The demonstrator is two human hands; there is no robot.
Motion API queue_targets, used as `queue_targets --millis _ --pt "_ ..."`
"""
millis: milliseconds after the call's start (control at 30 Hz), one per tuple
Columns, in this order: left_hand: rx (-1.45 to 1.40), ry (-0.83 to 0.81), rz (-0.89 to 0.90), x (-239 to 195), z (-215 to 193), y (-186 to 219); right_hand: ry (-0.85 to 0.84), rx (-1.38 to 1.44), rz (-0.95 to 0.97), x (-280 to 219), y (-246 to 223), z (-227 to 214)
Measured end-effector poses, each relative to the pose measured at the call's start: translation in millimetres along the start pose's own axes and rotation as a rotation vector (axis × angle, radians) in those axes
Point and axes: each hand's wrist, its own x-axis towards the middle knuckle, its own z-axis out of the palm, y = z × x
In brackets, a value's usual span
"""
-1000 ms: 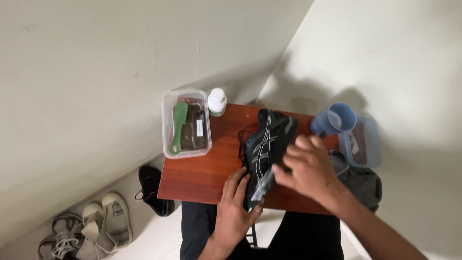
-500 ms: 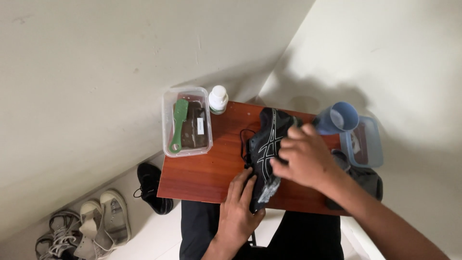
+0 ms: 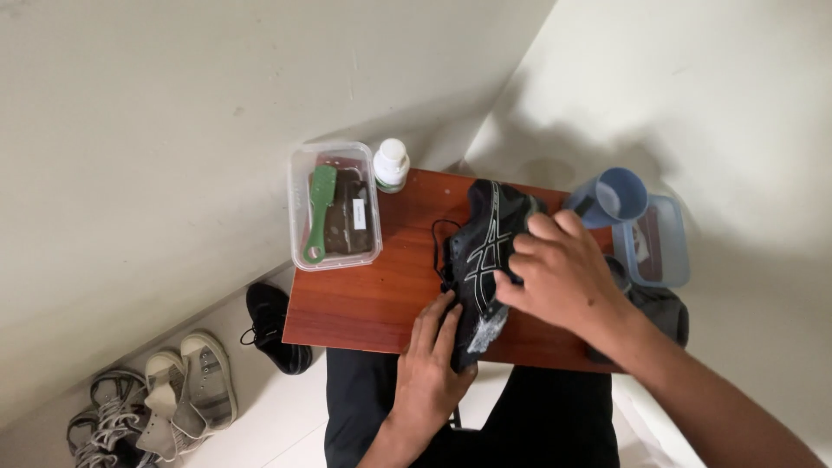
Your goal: The person cleans a black athletic shoe placed on a small wooden table. They use a brush to scrub the shoe's surface and then wipe it with a cloth. The person also dips the brush into a blue cup of water during the process.
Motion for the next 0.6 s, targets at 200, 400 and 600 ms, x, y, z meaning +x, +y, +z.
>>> queue_targets --millis 200,400,600 --pt "0.024 0.02 0.019 -1.3 4.6 1.2 -0.061 0.048 -0.013 -5.8 -29.2 -15.8" --pt "0.057 0.058 0.019 -1.6 5.1 7.7 0.27 0.038 -0.09 -11.4 -47.0 -23.6" --pt "-0.026 0.009 -0.038 -5.3 2.0 0.1 0.08 0.031 0.162 -31.1 -19.0 -8.1"
